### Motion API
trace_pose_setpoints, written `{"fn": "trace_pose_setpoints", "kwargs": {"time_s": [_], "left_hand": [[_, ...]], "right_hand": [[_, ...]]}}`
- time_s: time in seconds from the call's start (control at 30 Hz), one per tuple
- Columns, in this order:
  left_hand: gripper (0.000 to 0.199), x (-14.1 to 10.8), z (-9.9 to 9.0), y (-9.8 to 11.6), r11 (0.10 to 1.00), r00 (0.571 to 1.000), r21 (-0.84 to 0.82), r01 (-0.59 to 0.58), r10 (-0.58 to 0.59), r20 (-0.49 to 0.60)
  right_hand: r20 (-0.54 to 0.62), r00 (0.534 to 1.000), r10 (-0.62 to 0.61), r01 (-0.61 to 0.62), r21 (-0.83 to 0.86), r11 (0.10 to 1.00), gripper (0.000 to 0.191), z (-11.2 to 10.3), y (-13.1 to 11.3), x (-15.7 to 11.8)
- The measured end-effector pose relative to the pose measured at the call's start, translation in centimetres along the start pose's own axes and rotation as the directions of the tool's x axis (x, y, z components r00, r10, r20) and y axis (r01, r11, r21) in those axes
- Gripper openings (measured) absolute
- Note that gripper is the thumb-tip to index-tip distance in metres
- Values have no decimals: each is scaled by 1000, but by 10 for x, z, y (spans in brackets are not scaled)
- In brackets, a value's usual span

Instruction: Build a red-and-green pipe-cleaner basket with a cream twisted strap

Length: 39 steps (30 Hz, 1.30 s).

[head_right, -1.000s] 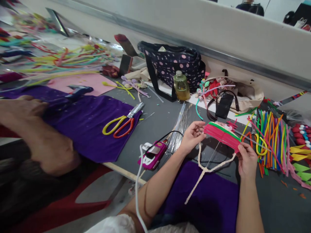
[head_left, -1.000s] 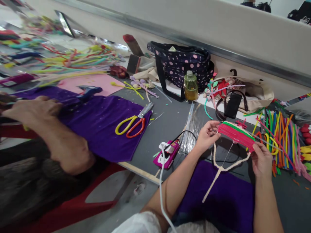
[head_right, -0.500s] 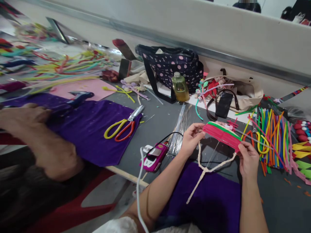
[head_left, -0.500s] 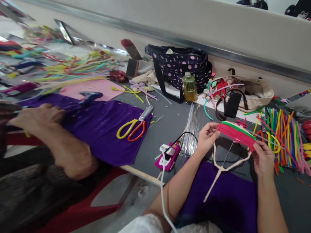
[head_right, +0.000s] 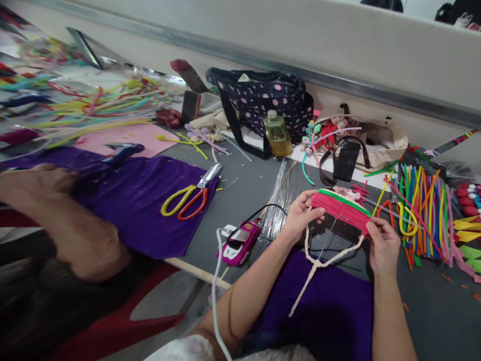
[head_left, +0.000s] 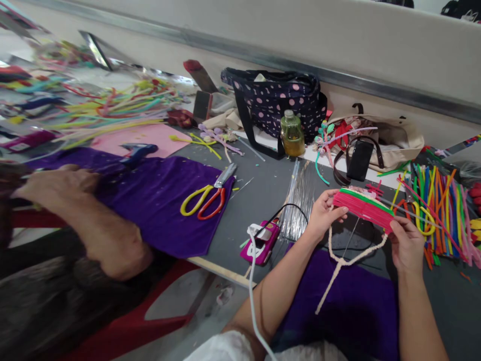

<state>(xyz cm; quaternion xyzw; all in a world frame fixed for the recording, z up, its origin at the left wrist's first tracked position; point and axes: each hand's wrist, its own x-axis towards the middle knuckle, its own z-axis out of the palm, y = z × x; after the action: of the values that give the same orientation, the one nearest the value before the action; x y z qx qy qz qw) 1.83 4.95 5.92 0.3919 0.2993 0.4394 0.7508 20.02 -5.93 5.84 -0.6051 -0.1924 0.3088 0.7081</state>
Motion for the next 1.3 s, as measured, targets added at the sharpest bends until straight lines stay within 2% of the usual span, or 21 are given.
{"fn": "trace_pose_setpoints", "kwargs": {"time_s": [0.13, 0.27, 0.33, 0.37, 0.4, 0.43, 0.5, 0.57, 0.6, 0.67, 0.8, 0.9, 1.07, 1.3], "left_hand": [[62, 0, 0, 2, 999, 999, -43, 26, -28, -38], [52, 0, 1, 2, 993, 996, -109, 55, -63, -70], [49, -1, 3, 1, 991, 996, -122, 47, -56, -74], [48, -1, 4, 1, 992, 996, -122, 43, -52, -70], [47, -1, 4, 0, 992, 997, -119, 43, -50, -62], [47, -2, 5, 0, 992, 997, -115, 46, -53, -52], [46, -2, 7, -1, 993, 997, -104, 58, -62, -37], [48, -3, 8, -1, 993, 997, -92, 67, -70, -29], [48, -4, 9, -1, 994, 997, -83, 72, -74, -25], [50, -6, 10, 0, 995, 997, -68, 77, -78, -18], [47, -8, 10, 3, 995, 997, -70, 74, -75, -14], [45, -9, 9, 4, 993, 997, -88, 73, -75, -18], [41, -9, 9, 3, 992, 997, -108, 66, -68, -19], [42, -9, 7, 1, 992, 999, -124, 29, -32, -28]], "right_hand": [[34, 999, 5, -5, -4, 1000, 29, 1, 0, -3], [78, 997, 1, 1, -24, 1000, 28, -1, 4, -3], [119, 992, -47, 58, -93, 994, 32, -2, 4, -2], [146, 983, -108, 131, -163, 978, 35, -2, 4, -2], [184, 964, -193, 237, -255, 938, 40, 0, 2, -2], [243, 926, -289, 362, -357, 861, 45, 2, 0, -2], [417, 803, -426, 595, -519, 614, 54, 8, -6, -2], [586, 680, -441, 732, -574, 366, 57, 17, -12, -3], [645, 636, -424, 769, -574, 281, 57, 21, -14, -3], [711, 575, -404, 812, -558, 172, 56, 29, -17, -3], [748, 502, -434, 841, -539, 43, 51, 38, -21, 0], [755, 474, -453, 843, -538, -16, 48, 41, -25, -1], [762, 459, -457, 833, -548, -78, 47, 45, -32, -6], [770, 442, -460, 828, -548, -122, 47, 46, -39, -12]]}}
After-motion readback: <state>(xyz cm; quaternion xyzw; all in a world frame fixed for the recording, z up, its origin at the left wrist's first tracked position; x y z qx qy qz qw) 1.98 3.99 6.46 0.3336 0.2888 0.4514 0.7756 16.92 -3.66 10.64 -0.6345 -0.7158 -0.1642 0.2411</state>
